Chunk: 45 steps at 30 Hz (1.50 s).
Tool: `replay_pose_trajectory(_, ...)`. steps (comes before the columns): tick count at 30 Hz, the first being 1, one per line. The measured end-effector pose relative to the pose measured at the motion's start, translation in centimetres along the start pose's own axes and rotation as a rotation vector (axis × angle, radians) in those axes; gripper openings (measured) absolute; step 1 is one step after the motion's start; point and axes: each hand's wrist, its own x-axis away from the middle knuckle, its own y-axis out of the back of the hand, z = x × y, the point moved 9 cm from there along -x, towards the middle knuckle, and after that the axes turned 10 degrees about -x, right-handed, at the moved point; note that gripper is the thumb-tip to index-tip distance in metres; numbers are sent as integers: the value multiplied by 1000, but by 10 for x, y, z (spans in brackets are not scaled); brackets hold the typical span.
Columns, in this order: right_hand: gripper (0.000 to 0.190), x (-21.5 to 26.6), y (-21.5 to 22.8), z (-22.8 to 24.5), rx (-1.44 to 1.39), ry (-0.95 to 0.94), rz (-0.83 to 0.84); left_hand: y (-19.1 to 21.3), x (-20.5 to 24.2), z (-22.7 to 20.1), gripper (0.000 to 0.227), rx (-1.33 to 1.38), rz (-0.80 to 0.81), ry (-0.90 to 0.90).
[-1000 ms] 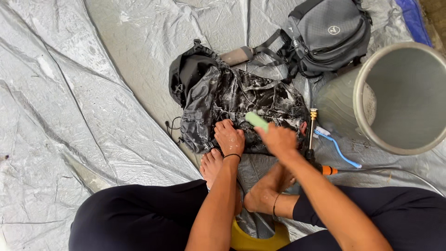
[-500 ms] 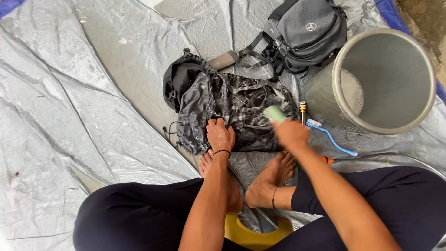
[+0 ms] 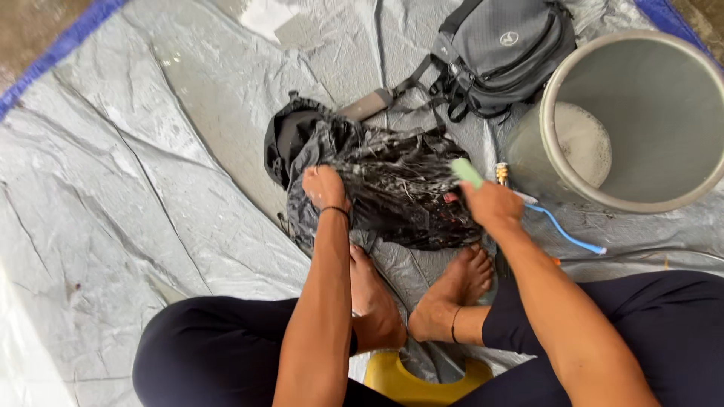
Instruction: The person washes a black backpack by hand using a brush and soapy water from a bucket while sitting on a tarp.
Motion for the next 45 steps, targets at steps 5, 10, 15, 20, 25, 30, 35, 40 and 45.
replay_pose_trajectory(5,88,-42,-59,-68,-142,-199,30,-32,86,-29,39,-708,-82,-718)
replay_pose_trajectory(10,74,-22,-66,-36,-57,72,-185,-75,188,48,64,-1181,573,-1424)
replay_pose_trajectory(15,68,-22,-31,-10,97,323,-328,-64,187,83,57,-1415,641,-1288)
replay_pose_trajectory(20,70,-13,-70,10,107,320,-139,-61,182,92,44,-1491,658,-1243)
replay_pose_trajectory(25,76,-27,-18,0,156,225,-135,-47,188,111,54,-1584,714,-1238)
replay_pose_trajectory(30,69,-16,-38,33,162,368,-173,-45,192,113,68,-1596,640,-1324)
replay_pose_trajectory(35,79,-67,-9,1,163,159,-76,-47,190,129,71,-1777,755,-1127)
replay_pose_trajectory(40,67,-33,-69,42,270,455,-40,-51,183,143,73,-1785,762,-1115)
replay_pose_trajectory(45,93,-86,-12,17,250,77,37,-56,179,140,75,-1783,820,-1065)
